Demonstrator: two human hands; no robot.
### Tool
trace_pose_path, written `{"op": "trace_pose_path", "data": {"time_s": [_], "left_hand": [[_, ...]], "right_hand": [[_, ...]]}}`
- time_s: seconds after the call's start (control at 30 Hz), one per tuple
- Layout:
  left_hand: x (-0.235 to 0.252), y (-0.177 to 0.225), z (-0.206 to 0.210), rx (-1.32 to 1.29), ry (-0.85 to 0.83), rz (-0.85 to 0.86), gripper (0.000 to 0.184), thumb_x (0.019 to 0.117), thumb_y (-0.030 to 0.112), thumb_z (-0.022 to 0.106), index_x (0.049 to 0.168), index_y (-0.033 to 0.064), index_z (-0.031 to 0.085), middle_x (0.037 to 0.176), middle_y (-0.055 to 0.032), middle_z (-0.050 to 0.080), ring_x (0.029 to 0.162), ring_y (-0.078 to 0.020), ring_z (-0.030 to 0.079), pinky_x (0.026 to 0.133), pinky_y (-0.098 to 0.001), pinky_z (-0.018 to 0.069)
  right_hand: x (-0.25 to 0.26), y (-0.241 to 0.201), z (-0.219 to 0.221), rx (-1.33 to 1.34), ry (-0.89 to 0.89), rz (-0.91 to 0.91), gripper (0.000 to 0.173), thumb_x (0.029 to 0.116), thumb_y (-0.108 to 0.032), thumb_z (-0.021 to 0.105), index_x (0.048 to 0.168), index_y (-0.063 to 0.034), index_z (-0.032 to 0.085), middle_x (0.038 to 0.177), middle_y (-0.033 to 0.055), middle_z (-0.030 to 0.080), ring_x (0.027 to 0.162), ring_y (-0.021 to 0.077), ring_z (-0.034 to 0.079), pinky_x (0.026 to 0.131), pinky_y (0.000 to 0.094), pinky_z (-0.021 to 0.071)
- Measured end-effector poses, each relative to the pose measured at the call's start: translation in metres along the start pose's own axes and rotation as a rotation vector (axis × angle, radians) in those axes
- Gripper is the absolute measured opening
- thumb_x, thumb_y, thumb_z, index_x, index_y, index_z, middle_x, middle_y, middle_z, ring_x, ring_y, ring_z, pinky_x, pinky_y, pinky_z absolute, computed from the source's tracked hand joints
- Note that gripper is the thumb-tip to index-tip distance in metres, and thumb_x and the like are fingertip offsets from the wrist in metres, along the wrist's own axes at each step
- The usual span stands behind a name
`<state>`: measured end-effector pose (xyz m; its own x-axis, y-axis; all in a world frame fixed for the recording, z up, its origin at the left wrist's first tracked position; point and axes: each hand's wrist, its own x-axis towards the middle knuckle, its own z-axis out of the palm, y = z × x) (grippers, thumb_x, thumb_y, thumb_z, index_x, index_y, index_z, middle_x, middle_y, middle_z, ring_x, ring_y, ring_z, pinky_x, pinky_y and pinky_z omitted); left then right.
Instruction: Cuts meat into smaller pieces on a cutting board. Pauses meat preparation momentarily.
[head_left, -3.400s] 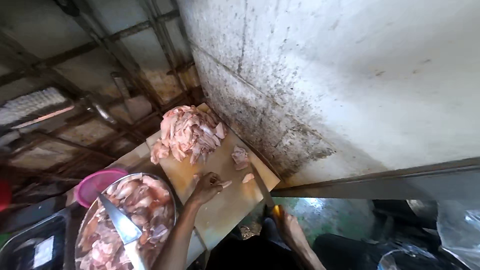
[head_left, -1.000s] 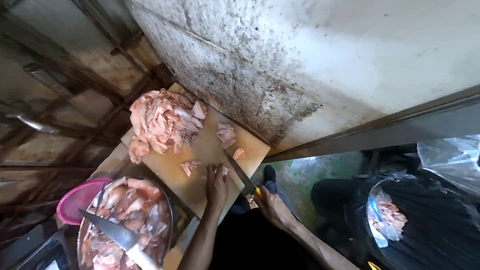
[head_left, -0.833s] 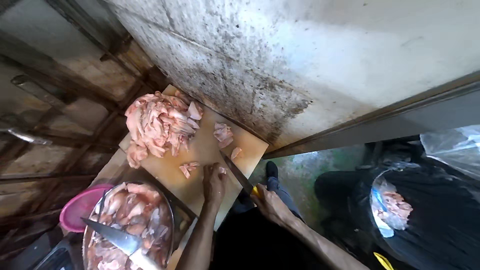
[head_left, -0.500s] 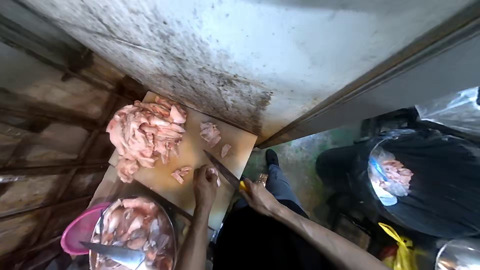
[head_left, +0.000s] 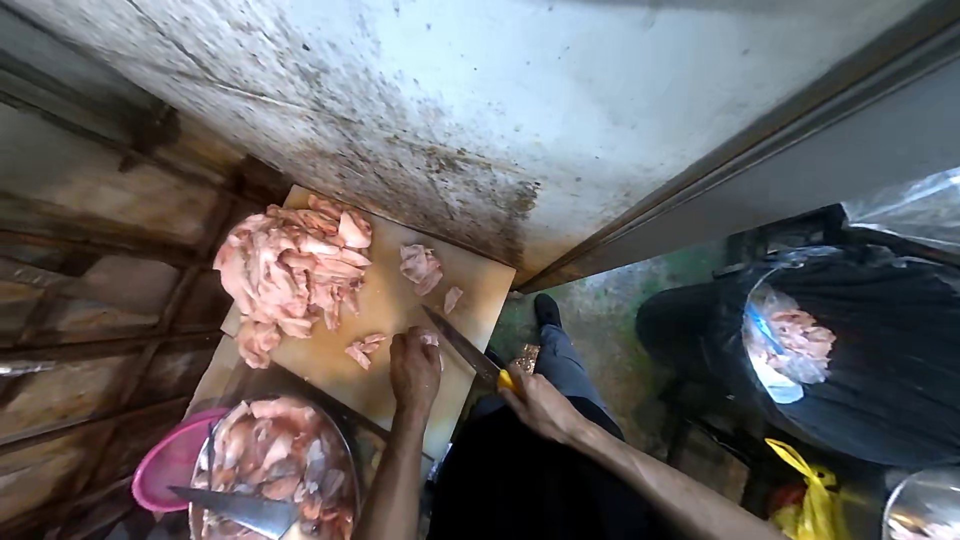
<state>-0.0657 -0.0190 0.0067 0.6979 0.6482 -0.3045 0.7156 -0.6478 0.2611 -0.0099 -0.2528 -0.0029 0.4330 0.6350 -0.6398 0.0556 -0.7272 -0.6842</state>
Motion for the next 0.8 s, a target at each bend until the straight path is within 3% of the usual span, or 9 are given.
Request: {"op": "trace_pose_path", "data": {"time_s": [0.07,0.13,0.23,0.3,0.37,0.47,0.6,0.7,0.8], "left_hand": [[-0.001,0.004,0.002,0.108,-0.056,0.012,0.048,0.0970,0.037,0.067,0.138,0.0112,0.062,0.129,-0.0203,0.061,0.121,-0.0352,0.061,0.097,-0.0486,0.0563],[0.002,0.005,0.003,0.149,-0.083,0.016,0.053,0.0957,0.035,0.070,0.140,0.0077,0.059,0.131,-0.0225,0.059,0.124,-0.0375,0.058,0.101,-0.0480,0.0542],[0.008,0.001,-0.005,0.097,-0.118,0.013,0.044,0.0975,0.021,0.066,0.138,0.0039,0.059,0.127,-0.0211,0.063,0.120,-0.0354,0.062,0.104,-0.0478,0.0521],[0.011,-0.009,-0.014,-0.071,-0.162,0.029,0.040,0.0948,0.012,0.065,0.134,0.0068,0.062,0.119,-0.0162,0.069,0.109,-0.0298,0.069,0.099,-0.0477,0.0560],[0.012,-0.022,-0.027,-0.266,-0.290,0.081,0.041,0.0934,0.013,0.064,0.134,0.0108,0.063,0.111,-0.0141,0.071,0.100,-0.0263,0.070,0.093,-0.0470,0.0571],[0.014,-0.029,-0.046,-0.413,-0.573,0.181,0.054,0.0925,0.020,0.072,0.144,0.0145,0.057,0.113,-0.0107,0.072,0.102,-0.0206,0.070,0.096,-0.0429,0.0570],[0.020,-0.007,-0.065,-0.143,-0.749,0.326,0.045,0.0905,0.019,0.075,0.134,0.0133,0.065,0.123,-0.0093,0.071,0.114,-0.0213,0.068,0.104,-0.0454,0.0529],[0.026,0.007,-0.062,0.101,-0.720,0.322,0.035,0.0942,0.024,0.071,0.129,0.0192,0.069,0.126,-0.0076,0.070,0.119,-0.0261,0.066,0.104,-0.0527,0.0518],[0.027,0.007,-0.052,0.122,-0.428,0.258,0.035,0.0961,0.015,0.065,0.131,0.0174,0.069,0.134,-0.0075,0.065,0.126,-0.0276,0.061,0.105,-0.0498,0.0513]], "right_hand": [[-0.001,0.003,-0.004,0.014,0.040,0.025,0.043,0.1051,-0.044,0.048,0.128,-0.0095,0.057,0.096,0.0134,0.069,0.091,0.0299,0.071,0.083,0.0509,0.0576],[0.000,0.002,-0.010,0.015,0.064,0.039,0.043,0.1054,-0.044,0.048,0.129,-0.0095,0.057,0.097,0.0134,0.069,0.092,0.0299,0.071,0.084,0.0505,0.0573],[0.000,-0.002,-0.017,-0.014,0.094,0.033,0.043,0.1052,-0.045,0.048,0.129,-0.0104,0.057,0.096,0.0123,0.070,0.091,0.0289,0.071,0.083,0.0499,0.0579],[-0.002,-0.003,-0.021,-0.041,0.122,0.016,0.043,0.1051,-0.046,0.048,0.128,-0.0108,0.057,0.094,0.0116,0.070,0.089,0.0286,0.071,0.082,0.0496,0.0582],[-0.005,-0.002,-0.024,-0.059,0.150,-0.005,0.042,0.1048,-0.046,0.048,0.127,-0.0108,0.058,0.092,0.0113,0.069,0.087,0.0285,0.071,0.080,0.0496,0.0582],[-0.009,0.004,-0.026,-0.067,0.163,-0.003,0.043,0.1043,-0.046,0.048,0.127,-0.0104,0.058,0.092,0.0114,0.069,0.087,0.0285,0.071,0.080,0.0500,0.0581],[-0.010,0.013,-0.021,-0.085,0.164,0.006,0.042,0.1038,-0.046,0.048,0.125,-0.0109,0.059,0.090,0.0100,0.069,0.085,0.0273,0.071,0.078,0.0495,0.0581],[-0.010,0.015,-0.018,-0.099,0.128,0.029,0.044,0.1035,-0.047,0.049,0.126,-0.0105,0.059,0.093,0.0115,0.069,0.088,0.0290,0.071,0.080,0.0504,0.0580],[-0.009,0.015,-0.018,-0.107,0.106,0.011,0.045,0.1035,-0.050,0.048,0.125,-0.0116,0.059,0.092,0.0116,0.069,0.087,0.0291,0.071,0.079,0.0507,0.0579]]}}
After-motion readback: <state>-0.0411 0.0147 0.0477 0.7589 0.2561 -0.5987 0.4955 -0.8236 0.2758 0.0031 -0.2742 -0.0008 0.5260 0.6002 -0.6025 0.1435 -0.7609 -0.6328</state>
